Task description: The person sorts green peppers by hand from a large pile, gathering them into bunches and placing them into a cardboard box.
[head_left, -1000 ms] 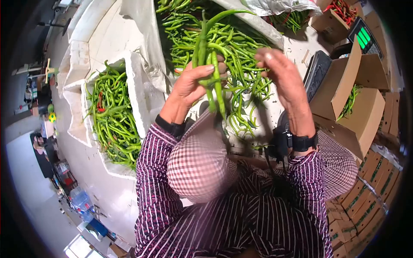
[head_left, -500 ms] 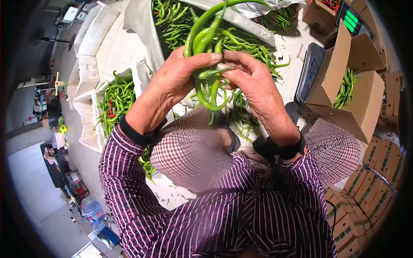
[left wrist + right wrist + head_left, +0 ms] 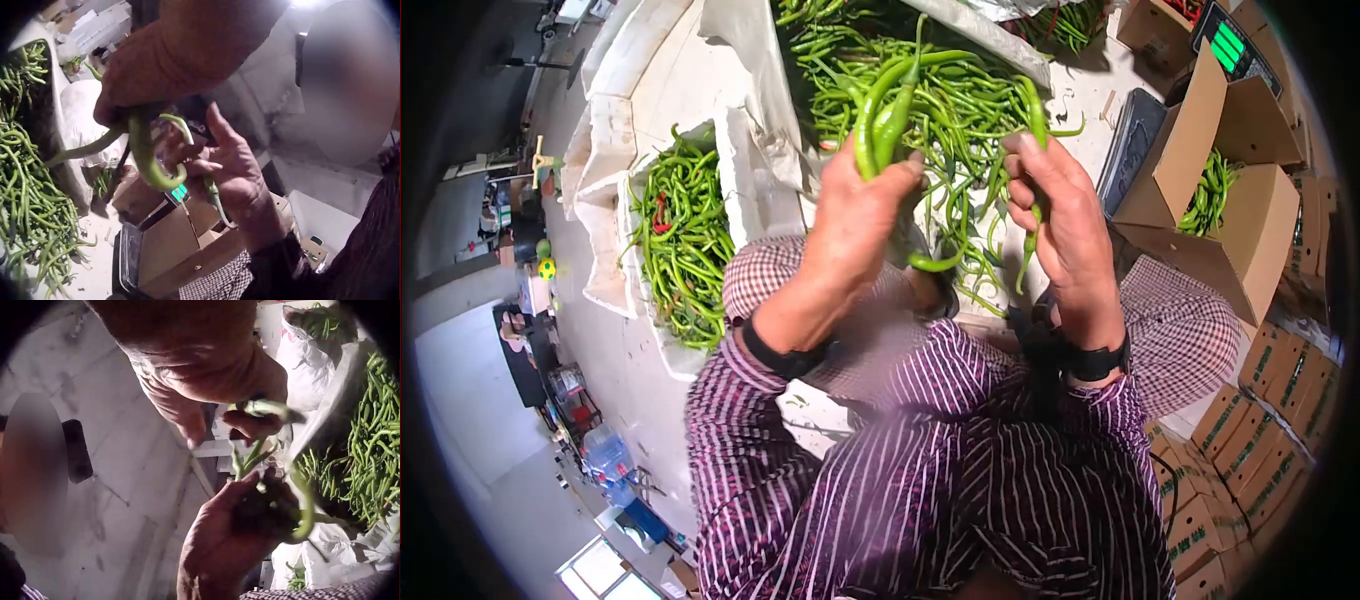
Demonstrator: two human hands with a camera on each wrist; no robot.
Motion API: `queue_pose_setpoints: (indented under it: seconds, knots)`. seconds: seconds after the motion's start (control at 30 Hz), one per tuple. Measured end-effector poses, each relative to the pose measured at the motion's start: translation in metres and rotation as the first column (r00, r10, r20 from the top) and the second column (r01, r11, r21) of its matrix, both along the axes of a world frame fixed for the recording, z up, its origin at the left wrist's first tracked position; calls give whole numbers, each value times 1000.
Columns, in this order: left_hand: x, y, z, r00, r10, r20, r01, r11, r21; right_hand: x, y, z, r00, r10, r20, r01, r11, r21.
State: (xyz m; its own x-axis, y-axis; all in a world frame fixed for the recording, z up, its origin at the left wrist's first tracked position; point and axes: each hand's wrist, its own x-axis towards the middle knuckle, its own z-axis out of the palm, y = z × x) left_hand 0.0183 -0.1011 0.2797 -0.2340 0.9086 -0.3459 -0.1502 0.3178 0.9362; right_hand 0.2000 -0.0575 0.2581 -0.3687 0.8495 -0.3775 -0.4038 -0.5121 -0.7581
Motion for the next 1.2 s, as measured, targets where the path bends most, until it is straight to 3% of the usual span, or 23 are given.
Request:
queue_pose_setpoints:
  seconds: [0.03,0.07,0.13,0.17,0.23,0.27,0.33,0.4,0.5,0.6,0.7,0.73,0.77,0.83,0.9,1.07,1.13,1.17,1.2]
  knots:
    - [9,-4,-13,998,12,-66,-10,999,33,3,-5,8,991,106,79,-109,993,35]
    - [17,-9,-26,979,-68,-194,78,996,43,5,-10,12,966,202,160,-214,975,61]
    - [53,-14,-40,993,-21,-116,40,985,167,-6,-14,4,950,232,207,-273,941,199]
    - [57,-16,-52,956,-138,-259,200,952,230,-3,-16,-5,949,215,230,-268,936,229]
    - [66,-25,-64,949,-178,-258,219,965,140,5,-17,-21,943,207,262,-274,929,249]
    - [66,-30,-67,938,-211,-274,232,972,47,10,-18,-29,963,221,152,-245,955,168]
    - [62,-31,-74,973,-225,-57,230,968,103,20,-15,-55,972,228,-60,-227,973,27]
    - [63,-32,-73,935,-143,324,147,989,14,24,-17,-79,975,114,-189,-129,989,-68]
    - [64,-31,-83,914,-82,397,97,995,-18,21,-19,-101,963,18,-269,-51,992,-116]
    - [63,-29,-94,892,-29,452,81,992,-96,20,-24,-110,973,-33,-230,-2,989,-147]
    - [66,-26,-111,815,70,575,-35,997,-72,30,-24,-112,963,12,-268,-47,991,-127]
    - [61,-26,-108,808,48,587,-12,998,-65,34,-22,-115,951,47,-304,-84,990,-111]
    - [60,-26,-110,814,40,579,-24,999,-34,37,-20,-127,971,-33,-238,2,992,-130]
    - [57,-26,-112,821,31,570,-38,999,-1,43,-15,-126,967,-46,-252,11,990,-139]
    - [56,-24,-112,729,54,682,-71,997,-3,45,-13,-125,964,-83,-252,43,986,-160]
    - [57,-21,-115,773,71,631,-149,986,71,49,-15,-130,921,-115,-373,38,977,-208]
    - [63,-20,-112,949,23,316,-31,999,22,42,-18,-123,984,-95,-151,71,985,-157]
    - [65,-23,-114,975,-83,204,81,997,19,40,-19,-129,991,-15,-133,-1,993,-116]
    - [70,-24,-115,957,-149,247,148,989,24,30,-23,-120,992,20,-127,-29,997,-72]
